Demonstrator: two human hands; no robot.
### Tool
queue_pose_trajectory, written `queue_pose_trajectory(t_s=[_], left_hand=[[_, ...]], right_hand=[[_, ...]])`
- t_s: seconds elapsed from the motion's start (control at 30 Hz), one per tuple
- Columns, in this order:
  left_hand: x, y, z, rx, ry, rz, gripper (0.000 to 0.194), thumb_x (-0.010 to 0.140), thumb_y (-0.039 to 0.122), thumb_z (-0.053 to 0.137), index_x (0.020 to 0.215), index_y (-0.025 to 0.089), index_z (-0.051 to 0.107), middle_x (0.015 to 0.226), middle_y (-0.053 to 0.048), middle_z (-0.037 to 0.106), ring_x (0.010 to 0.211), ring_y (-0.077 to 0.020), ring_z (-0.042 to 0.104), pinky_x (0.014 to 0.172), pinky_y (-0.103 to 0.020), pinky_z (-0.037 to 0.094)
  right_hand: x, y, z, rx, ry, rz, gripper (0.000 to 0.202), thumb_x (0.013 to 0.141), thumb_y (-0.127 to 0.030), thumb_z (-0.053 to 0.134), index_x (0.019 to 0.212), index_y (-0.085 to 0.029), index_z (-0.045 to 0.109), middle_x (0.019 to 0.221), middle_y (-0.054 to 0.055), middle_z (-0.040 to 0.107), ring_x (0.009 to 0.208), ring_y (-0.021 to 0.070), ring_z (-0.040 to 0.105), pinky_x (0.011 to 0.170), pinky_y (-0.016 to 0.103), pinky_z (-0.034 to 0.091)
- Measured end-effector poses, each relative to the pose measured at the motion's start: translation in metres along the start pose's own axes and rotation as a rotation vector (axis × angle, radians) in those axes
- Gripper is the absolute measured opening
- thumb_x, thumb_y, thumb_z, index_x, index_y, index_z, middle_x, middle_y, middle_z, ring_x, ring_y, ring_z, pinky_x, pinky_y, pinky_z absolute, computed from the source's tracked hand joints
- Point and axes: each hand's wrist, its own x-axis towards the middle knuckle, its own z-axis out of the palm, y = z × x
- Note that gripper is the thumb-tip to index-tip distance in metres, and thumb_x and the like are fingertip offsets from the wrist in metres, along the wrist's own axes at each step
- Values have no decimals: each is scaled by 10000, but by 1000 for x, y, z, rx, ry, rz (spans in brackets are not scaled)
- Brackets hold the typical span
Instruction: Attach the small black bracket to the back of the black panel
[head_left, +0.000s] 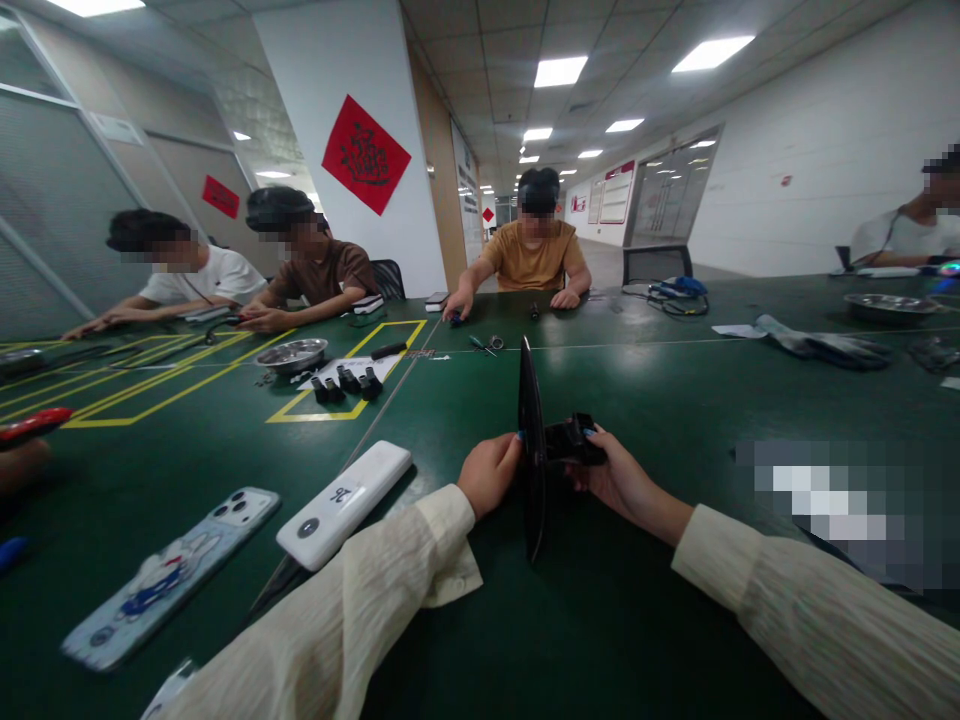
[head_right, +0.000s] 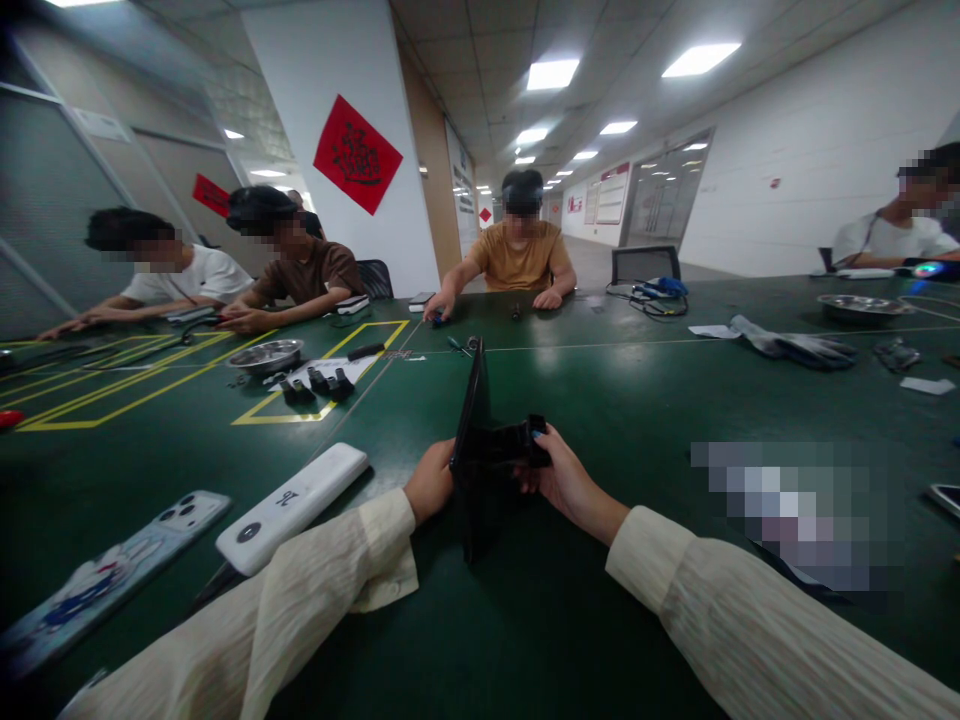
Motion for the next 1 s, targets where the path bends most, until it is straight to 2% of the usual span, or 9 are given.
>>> queue_pose_trajectory(t_s=[0.67, 0.87, 1.0], left_hand=[[-2, 2, -1, 36, -9, -17, 285, 837, 279, 362, 731, 154, 596, 800, -60, 663, 793, -200, 593, 733, -292, 448], [-1, -1, 0, 68, -29, 11, 338, 855, 315, 300, 706, 148, 553, 767, -77, 640, 749, -203, 580, 694, -300, 436], [0, -6, 3, 1, 0, 2, 441, 888, 363, 208, 661, 153, 523, 691, -55, 606, 679, -177, 546, 666, -288, 431]], right_hand=[[1, 2, -2, -3, -17, -15, 278, 769, -344, 483, 1006, -227, 397, 711, 10, 599, 585, 166, 569, 467, 244, 388], [-1, 0, 0, 1, -1, 6, 250, 791, -318, 435, 1015, -223, 379, 709, 16, 602, 581, 162, 572, 465, 236, 386], [0, 0, 0, 4, 12, 5, 234, 795, -307, 416, 1009, -221, 378, 682, 10, 592, 557, 159, 565, 455, 233, 386]])
